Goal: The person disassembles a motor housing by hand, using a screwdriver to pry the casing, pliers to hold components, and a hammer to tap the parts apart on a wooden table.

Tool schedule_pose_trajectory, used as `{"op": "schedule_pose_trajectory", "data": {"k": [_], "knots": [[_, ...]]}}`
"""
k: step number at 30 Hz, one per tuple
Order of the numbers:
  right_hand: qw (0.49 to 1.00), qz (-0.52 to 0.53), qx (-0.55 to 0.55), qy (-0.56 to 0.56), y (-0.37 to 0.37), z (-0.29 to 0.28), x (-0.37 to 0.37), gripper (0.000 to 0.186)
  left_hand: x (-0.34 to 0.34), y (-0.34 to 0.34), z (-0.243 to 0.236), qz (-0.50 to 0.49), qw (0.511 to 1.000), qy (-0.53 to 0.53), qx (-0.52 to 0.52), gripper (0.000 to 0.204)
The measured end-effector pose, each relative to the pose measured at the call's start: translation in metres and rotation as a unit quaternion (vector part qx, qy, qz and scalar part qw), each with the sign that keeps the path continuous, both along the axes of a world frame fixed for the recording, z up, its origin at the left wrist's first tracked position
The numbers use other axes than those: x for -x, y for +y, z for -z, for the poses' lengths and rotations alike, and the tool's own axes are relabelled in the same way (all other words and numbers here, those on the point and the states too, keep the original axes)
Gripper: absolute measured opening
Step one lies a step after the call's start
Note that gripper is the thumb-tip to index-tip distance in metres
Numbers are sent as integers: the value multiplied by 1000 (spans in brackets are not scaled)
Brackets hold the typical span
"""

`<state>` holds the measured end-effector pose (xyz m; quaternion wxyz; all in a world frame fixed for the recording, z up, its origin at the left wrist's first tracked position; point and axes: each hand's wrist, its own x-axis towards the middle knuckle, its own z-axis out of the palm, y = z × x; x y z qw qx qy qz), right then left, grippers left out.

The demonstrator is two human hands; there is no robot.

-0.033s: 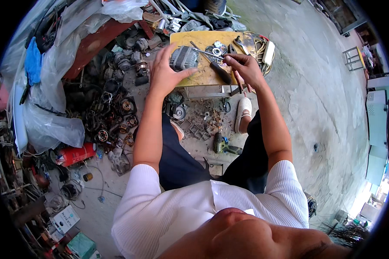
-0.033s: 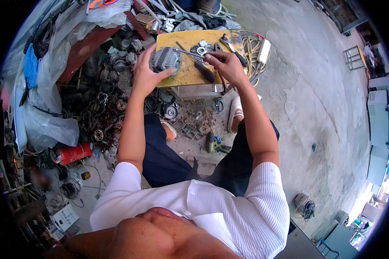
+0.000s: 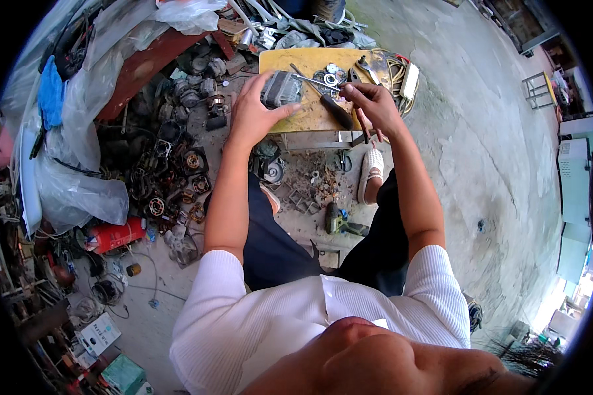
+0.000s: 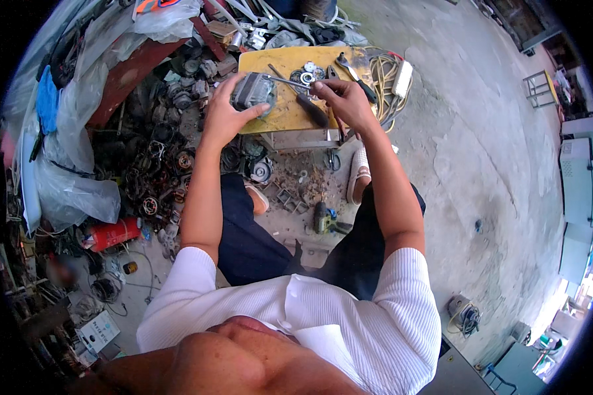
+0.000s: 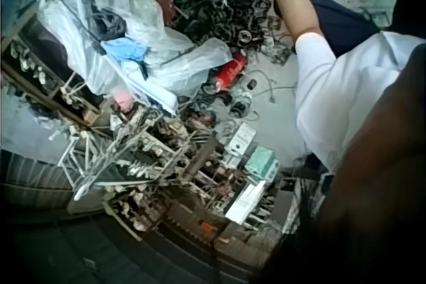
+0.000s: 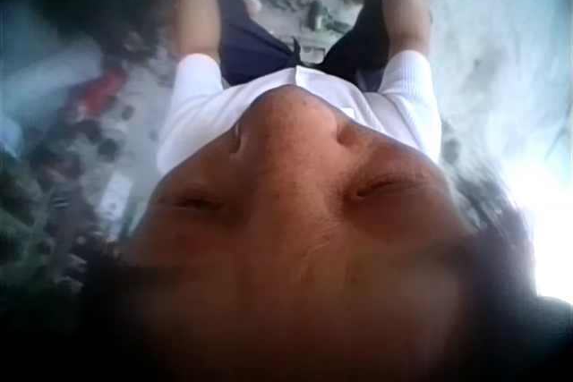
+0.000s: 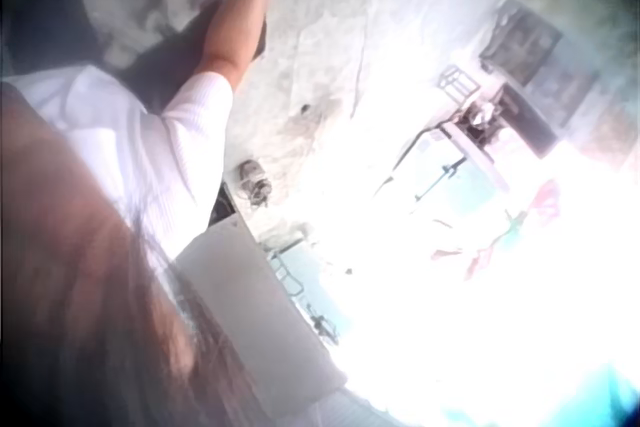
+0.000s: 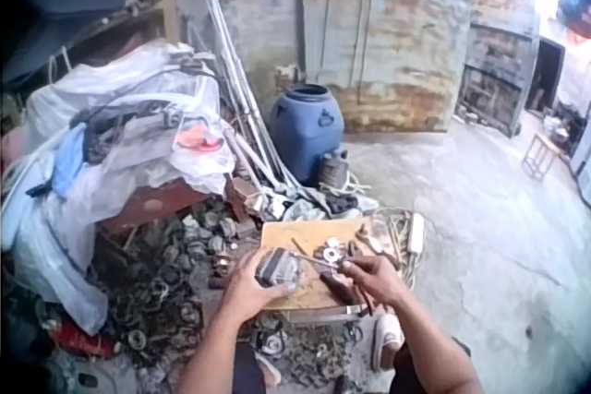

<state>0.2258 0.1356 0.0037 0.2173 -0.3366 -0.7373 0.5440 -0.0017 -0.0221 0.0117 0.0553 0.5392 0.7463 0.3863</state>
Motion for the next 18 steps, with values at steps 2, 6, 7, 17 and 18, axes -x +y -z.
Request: {"op": "schedule_pose_trajectory", "data": {"k": [2, 6, 7, 17, 18], "knots": [[999, 7, 28, 25, 3, 11, 0, 41, 2, 1, -3, 7, 999, -38, 21, 82], [996, 38, 80, 26, 2, 2, -2, 40, 7, -1, 2, -8, 999, -33, 31, 83], [989, 62, 131, 42, 1, 0, -3, 41, 8, -1, 3, -8, 999, -34, 29, 84], [890, 198, 337, 236, 1, 19, 4, 41, 19, -3, 5, 25, 997, -57, 44, 93], [882, 209, 335, 255, -1, 20, 5, 40, 19, -4, 5, 32, 997, -64, 42, 94]]}}
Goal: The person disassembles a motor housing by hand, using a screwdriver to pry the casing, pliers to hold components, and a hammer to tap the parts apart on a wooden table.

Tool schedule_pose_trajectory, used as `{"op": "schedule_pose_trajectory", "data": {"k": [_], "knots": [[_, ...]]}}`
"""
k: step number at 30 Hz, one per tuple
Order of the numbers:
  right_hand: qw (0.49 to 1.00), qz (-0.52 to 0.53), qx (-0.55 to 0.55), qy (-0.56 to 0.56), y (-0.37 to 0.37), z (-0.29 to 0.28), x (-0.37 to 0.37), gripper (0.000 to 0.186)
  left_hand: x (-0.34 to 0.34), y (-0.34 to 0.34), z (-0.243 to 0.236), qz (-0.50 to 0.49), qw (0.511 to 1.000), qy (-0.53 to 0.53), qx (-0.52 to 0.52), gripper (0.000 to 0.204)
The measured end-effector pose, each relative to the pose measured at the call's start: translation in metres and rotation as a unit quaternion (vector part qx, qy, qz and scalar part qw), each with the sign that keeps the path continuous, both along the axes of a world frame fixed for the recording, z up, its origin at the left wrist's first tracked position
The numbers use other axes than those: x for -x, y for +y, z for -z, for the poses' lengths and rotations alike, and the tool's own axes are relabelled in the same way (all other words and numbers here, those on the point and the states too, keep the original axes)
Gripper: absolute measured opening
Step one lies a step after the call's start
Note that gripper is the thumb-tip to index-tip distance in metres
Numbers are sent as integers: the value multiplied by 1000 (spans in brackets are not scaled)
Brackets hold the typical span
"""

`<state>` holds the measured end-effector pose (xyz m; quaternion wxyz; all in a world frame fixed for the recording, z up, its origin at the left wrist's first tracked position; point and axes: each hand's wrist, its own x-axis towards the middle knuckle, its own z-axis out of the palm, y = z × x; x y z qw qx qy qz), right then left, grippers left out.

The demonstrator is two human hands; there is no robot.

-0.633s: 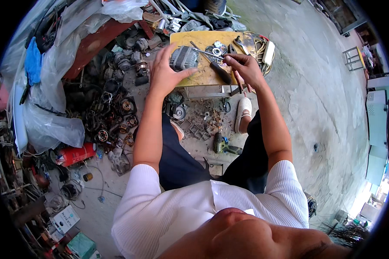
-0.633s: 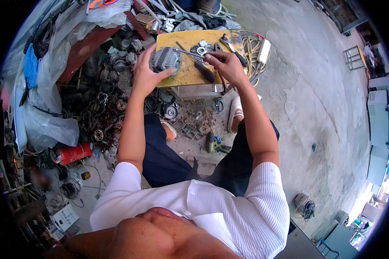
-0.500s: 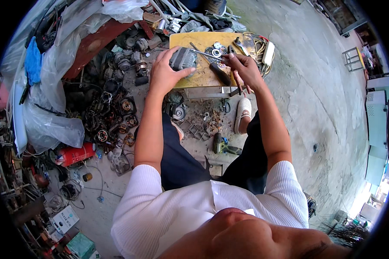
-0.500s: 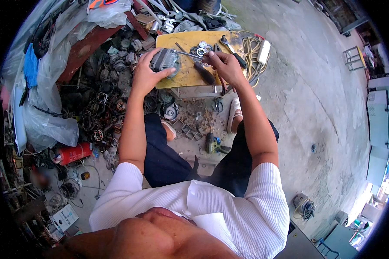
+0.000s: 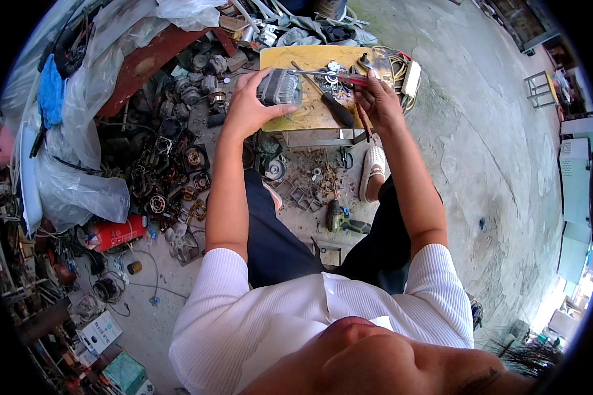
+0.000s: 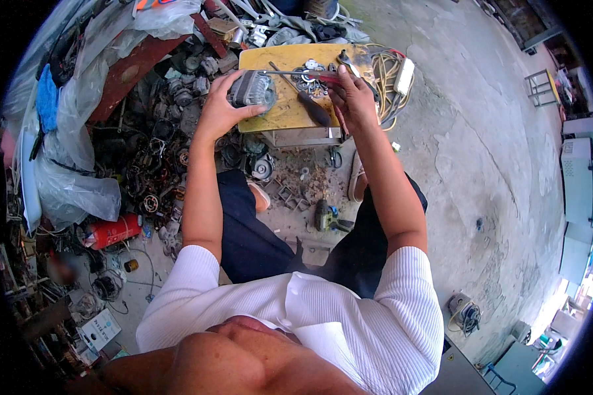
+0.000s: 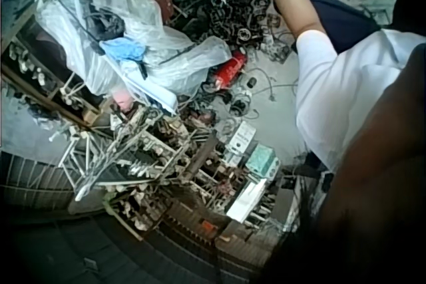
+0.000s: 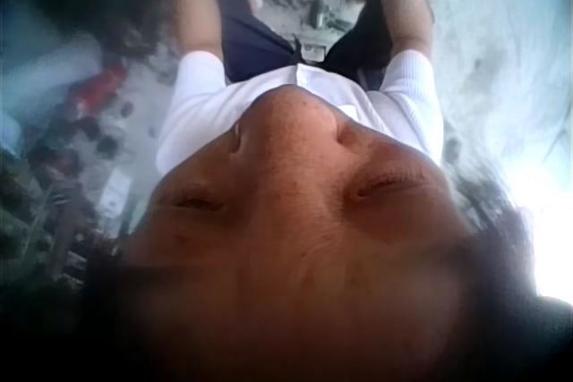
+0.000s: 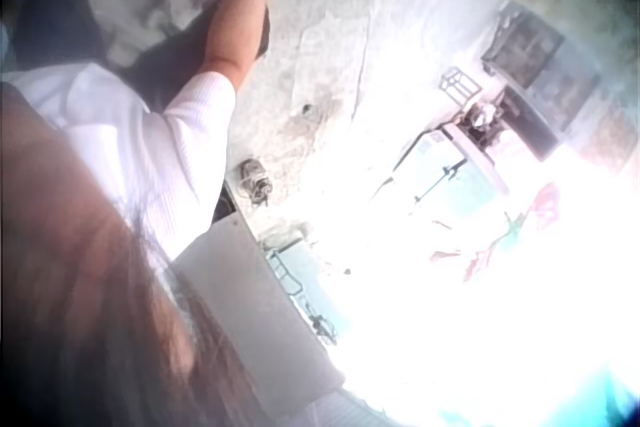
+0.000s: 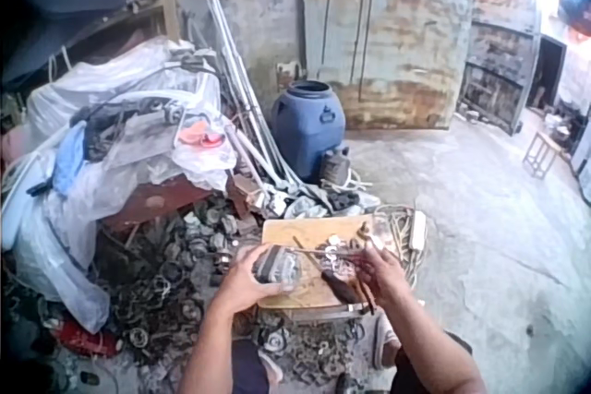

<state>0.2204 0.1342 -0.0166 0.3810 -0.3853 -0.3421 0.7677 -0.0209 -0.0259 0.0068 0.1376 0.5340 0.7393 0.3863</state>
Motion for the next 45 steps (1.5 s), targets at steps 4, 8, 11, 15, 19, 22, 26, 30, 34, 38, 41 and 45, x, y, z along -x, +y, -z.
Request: {"op": "schedule_pose_trajectory", "data": {"k": [4, 8, 11, 15, 19, 22, 26, 30, 34, 38, 41, 45], "knots": [[995, 55, -6, 77, -9, 13, 6, 32, -3, -1, -5, -9, 1000, -14, 8, 95], [988, 72, -18, 137, -16, 9, 11, 37, -4, -1, -1, -25, 1000, 13, 14, 94], [989, 71, -34, 127, -13, 13, 10, 42, -4, 1, 4, -28, 999, 28, 7, 92], [990, 60, -42, 116, -16, 11, 9, 42, -10, 2, 3, -18, 999, -31, 11, 91], [994, 69, -36, 79, -20, 3, 7, 44, -12, 2, 1, -32, 999, -14, 34, 92], [992, 84, -35, 84, -16, 7, 6, 41, -14, 2, 2, -35, 999, -6, 18, 92], [990, 83, -30, 109, -12, 12, 6, 39, -18, 3, 5, -43, 999, 32, -3, 91], [988, 117, -15, 101, -20, 4, 10, 35, -22, 3, 2, -45, 998, 47, 3, 91], [991, 115, -6, 72, -19, 9, 8, 33, -24, 4, 3, -47, 997, 60, 1, 89], [986, 110, -74, 101, -18, 17, 9, 45, -22, 4, 5, -46, 997, 64, -9, 89], [983, 103, -68, 133, -20, 13, 9, 44, -23, 5, 3, -44, 997, 61, -5, 89], [990, 113, -40, 77, -25, -2, 9, 42, -25, 5, 4, -46, 997, 57, 0, 90]]}}
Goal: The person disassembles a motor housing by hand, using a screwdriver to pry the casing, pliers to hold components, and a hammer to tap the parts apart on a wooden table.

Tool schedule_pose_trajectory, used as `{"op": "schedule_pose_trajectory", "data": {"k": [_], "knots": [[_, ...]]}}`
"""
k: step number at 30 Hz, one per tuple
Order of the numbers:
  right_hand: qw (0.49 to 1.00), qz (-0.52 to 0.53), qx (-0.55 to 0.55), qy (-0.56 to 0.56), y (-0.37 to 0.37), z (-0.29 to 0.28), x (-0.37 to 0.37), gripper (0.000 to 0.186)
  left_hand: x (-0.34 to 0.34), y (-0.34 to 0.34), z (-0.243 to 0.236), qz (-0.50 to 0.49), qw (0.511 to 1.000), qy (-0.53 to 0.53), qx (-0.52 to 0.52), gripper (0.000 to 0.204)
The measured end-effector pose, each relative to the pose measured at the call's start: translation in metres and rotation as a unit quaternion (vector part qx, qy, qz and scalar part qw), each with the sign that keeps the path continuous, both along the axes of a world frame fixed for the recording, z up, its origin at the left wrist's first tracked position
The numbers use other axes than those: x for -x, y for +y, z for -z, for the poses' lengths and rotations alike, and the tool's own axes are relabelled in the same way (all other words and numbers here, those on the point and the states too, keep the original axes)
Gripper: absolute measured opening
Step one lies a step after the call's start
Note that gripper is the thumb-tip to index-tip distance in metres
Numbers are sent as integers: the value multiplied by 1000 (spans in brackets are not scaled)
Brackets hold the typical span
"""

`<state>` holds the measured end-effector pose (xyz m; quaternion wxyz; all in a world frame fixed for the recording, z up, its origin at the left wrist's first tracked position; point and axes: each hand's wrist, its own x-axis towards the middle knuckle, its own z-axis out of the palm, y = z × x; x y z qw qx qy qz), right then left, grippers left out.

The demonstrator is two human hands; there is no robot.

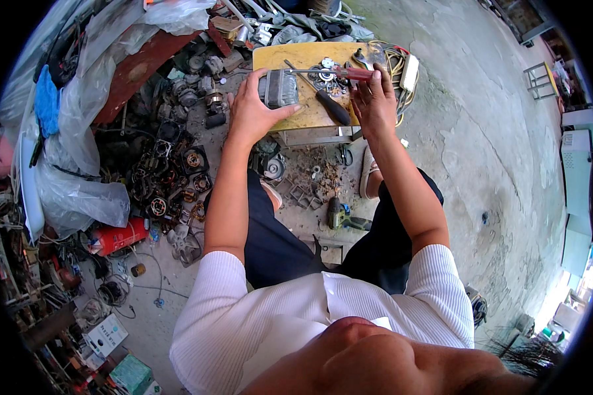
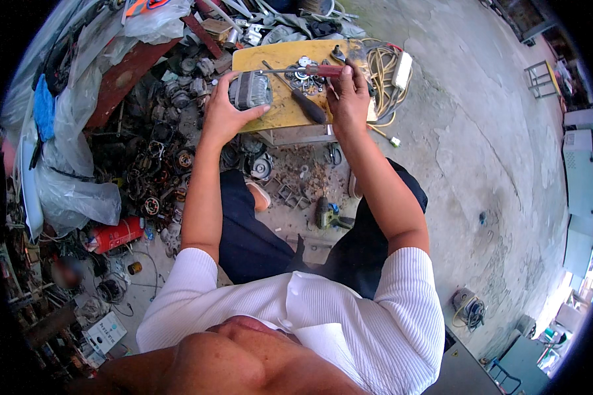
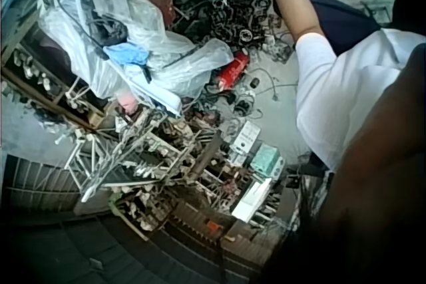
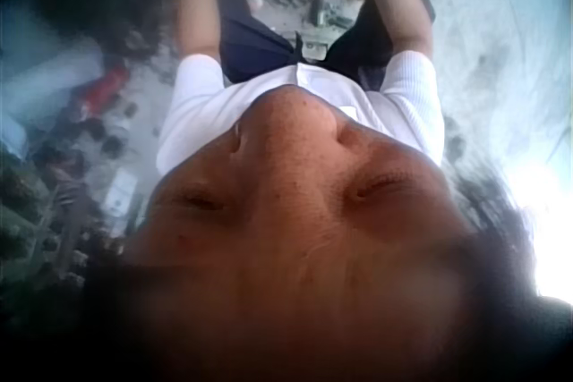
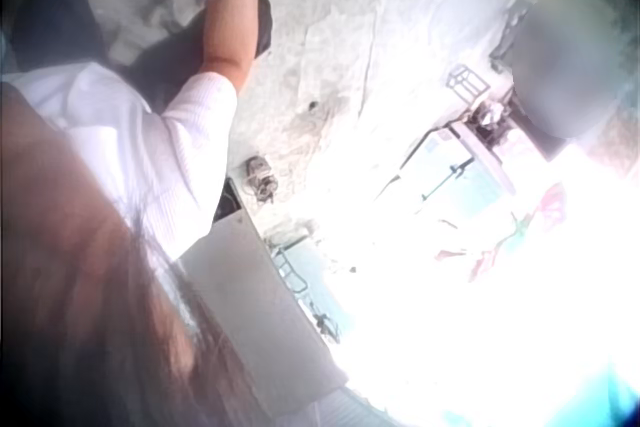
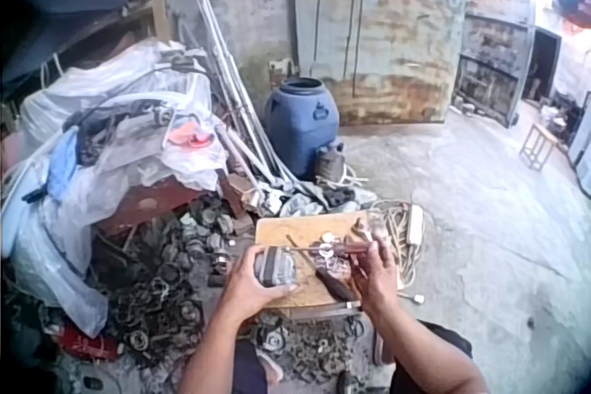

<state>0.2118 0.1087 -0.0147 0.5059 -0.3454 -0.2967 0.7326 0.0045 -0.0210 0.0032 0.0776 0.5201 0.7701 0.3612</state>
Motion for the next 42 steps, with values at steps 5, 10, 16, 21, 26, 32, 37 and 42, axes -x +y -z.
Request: {"op": "schedule_pose_trajectory", "data": {"k": [5, 10, 16, 21, 26, 32, 37, 42], "knots": [[999, -2, -45, 4, 8, 15, -4, 41, -2, 1, -2, -1, 1000, 12, 8, 90], [1000, 0, -6, 17, 5, 4, -3, 42, -4, 1, -3, -3, 1000, 8, 10, 90], [999, -11, -27, 20, 13, 19, -5, 42, -5, 2, -4, -5, 1000, 5, 12, 91], [999, -3, -5, 39, 13, 18, -5, 41, -6, 1, -5, -5, 1000, 15, 9, 91], [999, -2, -17, 40, 14, 24, -8, 40, -6, 2, -4, -2, 1000, 1, 6, 91], [999, 6, 7, 33, 5, 7, -2, 43, -5, 1, -3, -4, 1000, 9, 2, 90], [1000, -14, -3, 22, 10, 12, -6, 47, -3, 2, 1, 0, 1000, 8, -8, 90], [1000, 1, -29, 8, 12, 19, -5, 46, -1, 3, 3, 3, 1000, 5, -3, 90]]}}
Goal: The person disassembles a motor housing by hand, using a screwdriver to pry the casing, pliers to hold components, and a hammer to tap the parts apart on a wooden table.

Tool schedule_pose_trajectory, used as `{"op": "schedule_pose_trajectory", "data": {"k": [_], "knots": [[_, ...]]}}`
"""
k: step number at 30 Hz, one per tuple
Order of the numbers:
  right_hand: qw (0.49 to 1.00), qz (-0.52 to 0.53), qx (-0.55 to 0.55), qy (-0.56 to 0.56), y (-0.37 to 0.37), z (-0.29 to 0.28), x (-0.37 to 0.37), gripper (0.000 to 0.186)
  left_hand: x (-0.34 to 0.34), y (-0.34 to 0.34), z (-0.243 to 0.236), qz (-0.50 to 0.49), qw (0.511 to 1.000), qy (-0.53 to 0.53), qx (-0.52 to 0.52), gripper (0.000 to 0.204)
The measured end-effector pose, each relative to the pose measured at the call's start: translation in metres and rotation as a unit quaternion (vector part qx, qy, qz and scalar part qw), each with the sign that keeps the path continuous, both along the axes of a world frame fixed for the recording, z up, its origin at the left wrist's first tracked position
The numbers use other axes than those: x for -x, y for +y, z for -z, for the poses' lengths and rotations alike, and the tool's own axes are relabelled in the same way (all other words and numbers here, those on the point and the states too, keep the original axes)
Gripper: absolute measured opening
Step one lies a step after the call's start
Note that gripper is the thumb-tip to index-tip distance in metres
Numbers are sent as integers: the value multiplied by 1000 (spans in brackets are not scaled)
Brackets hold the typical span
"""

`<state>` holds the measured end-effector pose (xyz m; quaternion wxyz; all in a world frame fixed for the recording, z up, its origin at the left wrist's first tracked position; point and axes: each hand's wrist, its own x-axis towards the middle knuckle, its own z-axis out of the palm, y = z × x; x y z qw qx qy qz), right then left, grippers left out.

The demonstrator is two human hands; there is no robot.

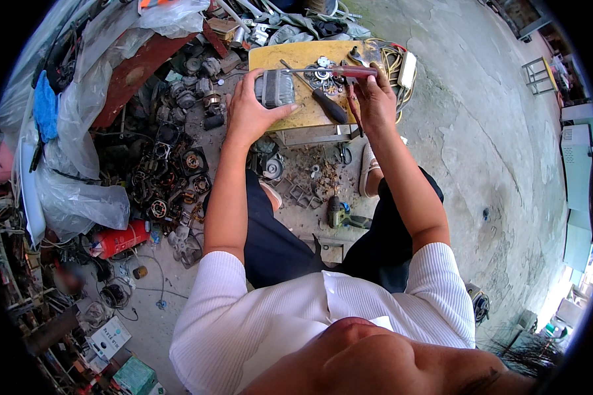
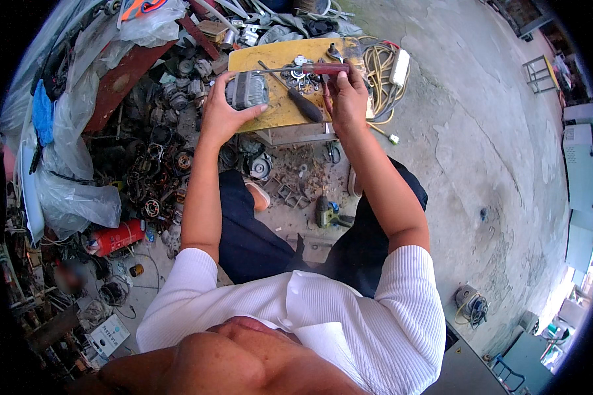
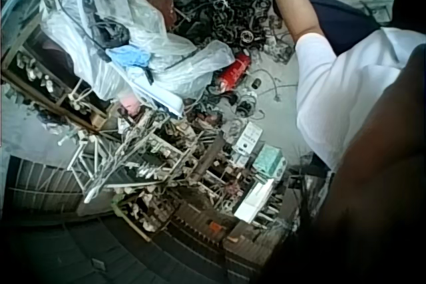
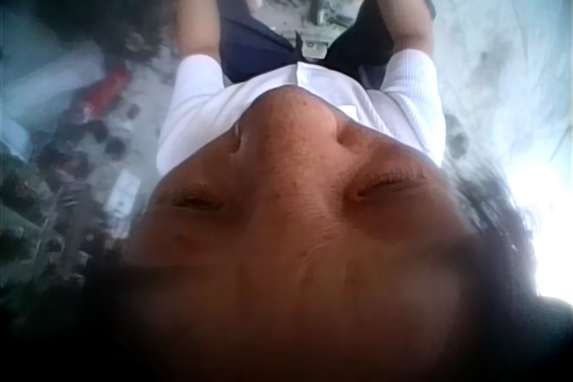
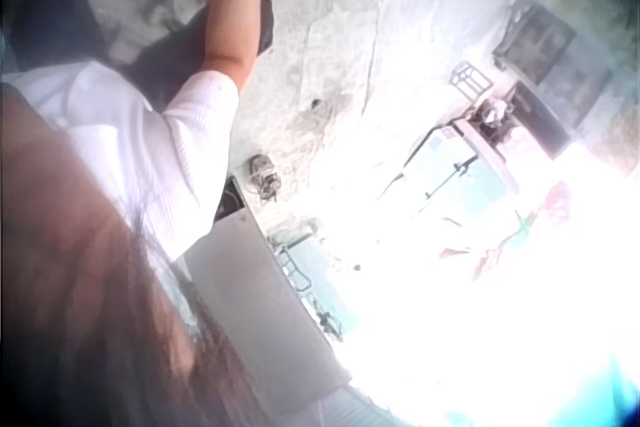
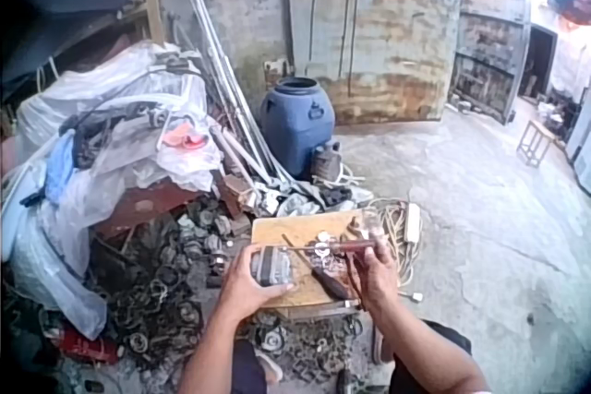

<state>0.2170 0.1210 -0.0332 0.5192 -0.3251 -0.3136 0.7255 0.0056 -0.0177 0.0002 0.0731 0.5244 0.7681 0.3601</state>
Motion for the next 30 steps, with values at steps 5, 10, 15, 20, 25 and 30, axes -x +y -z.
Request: {"op": "schedule_pose_trajectory", "data": {"k": [5, 10, 15, 20, 25, 30], "knots": [[999, 0, 52, -1, -6, -15, 1, 42, -2, -1, -4, -9, 1000, -1, 9, 90], [1000, -11, -8, 10, 3, 7, -2, 39, -1, 0, -2, -4, 1000, -9, -1, 90], [998, 0, 57, -29, -11, -23, 6, 34, 2, -1, -1, -9, 999, -25, 31, 98], [999, -34, 12, -15, -3, -6, -1, 35, 3, -2, -4, -8, 999, -26, 37, 98], [999, -21, 41, 23, -3, -3, 5, 38, 0, -2, -5, -15, 999, 20, 21, 94], [998, -16, 60, -10, -9, -19, 6, 40, -1, -3, -3, -21, 1000, 21, 1, 97]]}}
